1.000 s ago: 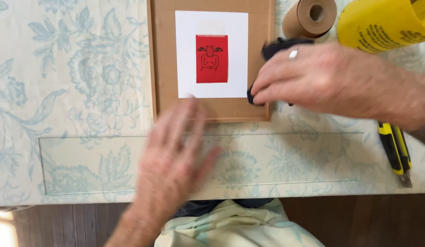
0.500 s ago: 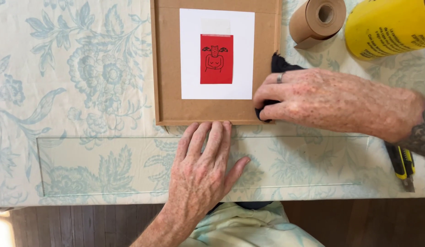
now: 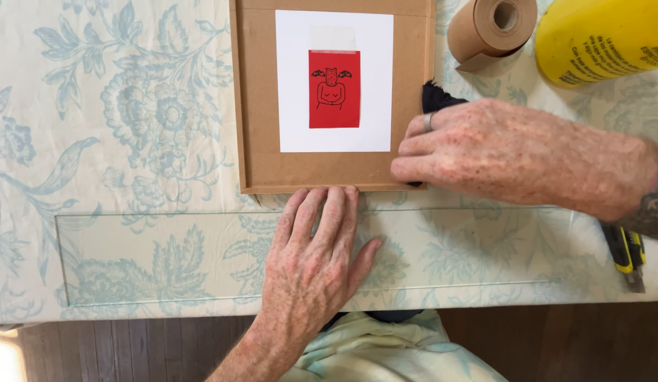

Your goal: Assembling a picture frame by cutting backing material, applying adhesive tape, and fitting components together.

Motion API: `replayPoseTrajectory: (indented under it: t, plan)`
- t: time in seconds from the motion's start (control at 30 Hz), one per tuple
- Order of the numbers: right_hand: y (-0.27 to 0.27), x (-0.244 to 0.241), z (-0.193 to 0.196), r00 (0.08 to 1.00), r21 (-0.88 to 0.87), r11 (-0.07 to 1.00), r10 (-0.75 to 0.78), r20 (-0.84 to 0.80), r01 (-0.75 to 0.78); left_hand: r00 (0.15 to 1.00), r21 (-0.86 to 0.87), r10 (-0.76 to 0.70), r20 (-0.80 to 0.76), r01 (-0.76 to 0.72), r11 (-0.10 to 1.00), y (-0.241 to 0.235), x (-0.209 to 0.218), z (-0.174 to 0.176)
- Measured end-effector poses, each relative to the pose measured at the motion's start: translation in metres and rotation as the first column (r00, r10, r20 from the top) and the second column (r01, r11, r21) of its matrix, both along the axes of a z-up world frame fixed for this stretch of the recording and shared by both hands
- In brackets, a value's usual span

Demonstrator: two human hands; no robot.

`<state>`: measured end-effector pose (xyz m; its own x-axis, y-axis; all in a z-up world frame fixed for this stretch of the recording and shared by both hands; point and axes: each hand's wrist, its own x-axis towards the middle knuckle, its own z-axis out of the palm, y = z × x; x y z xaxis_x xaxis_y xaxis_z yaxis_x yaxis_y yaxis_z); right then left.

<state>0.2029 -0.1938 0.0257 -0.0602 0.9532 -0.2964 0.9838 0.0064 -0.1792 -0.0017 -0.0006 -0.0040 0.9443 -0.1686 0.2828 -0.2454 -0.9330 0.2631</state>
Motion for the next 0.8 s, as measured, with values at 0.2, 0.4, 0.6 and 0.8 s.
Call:
replayPoseTrajectory:
  t: [0.2, 0.4, 0.6, 0.8]
  plan:
    - [0.005, 0.004, 0.007, 0.999, -0.101, 0.995, -0.005, -0.053, -0.001, 1.000, -0.010, 0.000, 0.001, 0.000, 1.000, 0.000, -0.002, -0.002]
    - [0.006, 0.006, 0.006, 0.994, -0.087, 0.996, -0.045, -0.100, 0.036, 1.000, -0.008, 0.001, -0.005, -0.001, 1.000, 0.000, -0.004, -0.005]
    - [0.000, 0.002, 0.004, 0.992, -0.040, 0.995, -0.090, -0.092, 0.086, 1.000, -0.017, 0.000, -0.017, -0.001, 1.000, -0.001, -0.007, -0.009]
    - [-0.015, -0.004, 0.027, 0.970, 0.350, 0.907, -0.240, -0.027, 0.234, 1.000, -0.033, -0.002, -0.030, 0.001, 0.999, -0.003, -0.009, -0.011]
